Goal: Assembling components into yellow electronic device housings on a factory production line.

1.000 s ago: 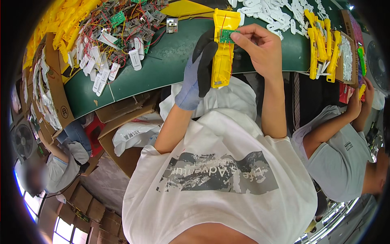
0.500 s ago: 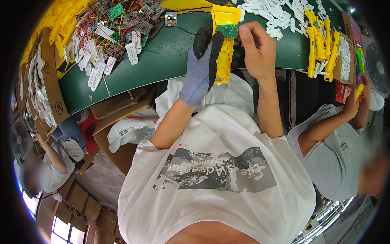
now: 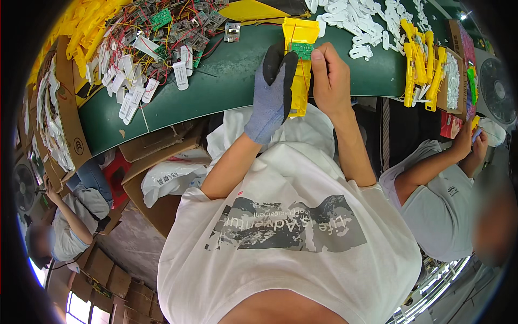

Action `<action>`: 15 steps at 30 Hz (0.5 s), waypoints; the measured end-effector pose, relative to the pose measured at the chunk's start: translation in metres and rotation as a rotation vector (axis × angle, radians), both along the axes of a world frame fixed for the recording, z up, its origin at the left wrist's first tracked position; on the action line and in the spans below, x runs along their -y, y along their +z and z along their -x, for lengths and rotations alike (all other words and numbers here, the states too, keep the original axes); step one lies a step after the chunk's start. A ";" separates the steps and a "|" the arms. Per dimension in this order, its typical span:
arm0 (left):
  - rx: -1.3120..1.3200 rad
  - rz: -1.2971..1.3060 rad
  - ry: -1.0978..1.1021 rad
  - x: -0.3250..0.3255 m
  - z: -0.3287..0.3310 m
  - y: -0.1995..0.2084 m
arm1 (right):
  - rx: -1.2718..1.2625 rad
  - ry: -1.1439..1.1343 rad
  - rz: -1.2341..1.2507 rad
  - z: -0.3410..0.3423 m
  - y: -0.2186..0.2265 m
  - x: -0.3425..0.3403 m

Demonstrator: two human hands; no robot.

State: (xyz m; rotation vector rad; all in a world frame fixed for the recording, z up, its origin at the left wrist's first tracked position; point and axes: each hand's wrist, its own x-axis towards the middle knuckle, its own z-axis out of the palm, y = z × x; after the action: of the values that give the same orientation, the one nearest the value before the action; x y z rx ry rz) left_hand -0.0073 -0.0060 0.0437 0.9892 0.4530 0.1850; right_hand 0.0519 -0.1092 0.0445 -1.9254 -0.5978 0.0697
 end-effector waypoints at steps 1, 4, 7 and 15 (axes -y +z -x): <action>0.017 -0.018 0.010 0.001 0.000 -0.002 | -0.001 0.005 0.003 0.001 0.000 0.000; -0.014 -0.105 -0.002 0.002 0.002 -0.004 | -0.024 -0.016 0.011 0.003 0.000 0.001; -0.006 -0.383 0.055 0.006 0.000 -0.016 | 0.021 -0.034 0.024 -0.001 -0.004 0.001; -0.005 -0.018 0.018 0.005 0.009 -0.004 | -0.099 0.044 0.026 -0.005 0.014 0.007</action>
State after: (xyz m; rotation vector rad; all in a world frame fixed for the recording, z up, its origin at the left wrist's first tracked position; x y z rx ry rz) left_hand -0.0164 -0.0112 0.0399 1.0034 0.4660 0.2032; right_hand 0.0565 -0.1164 0.0587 -1.9218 -0.5754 0.2006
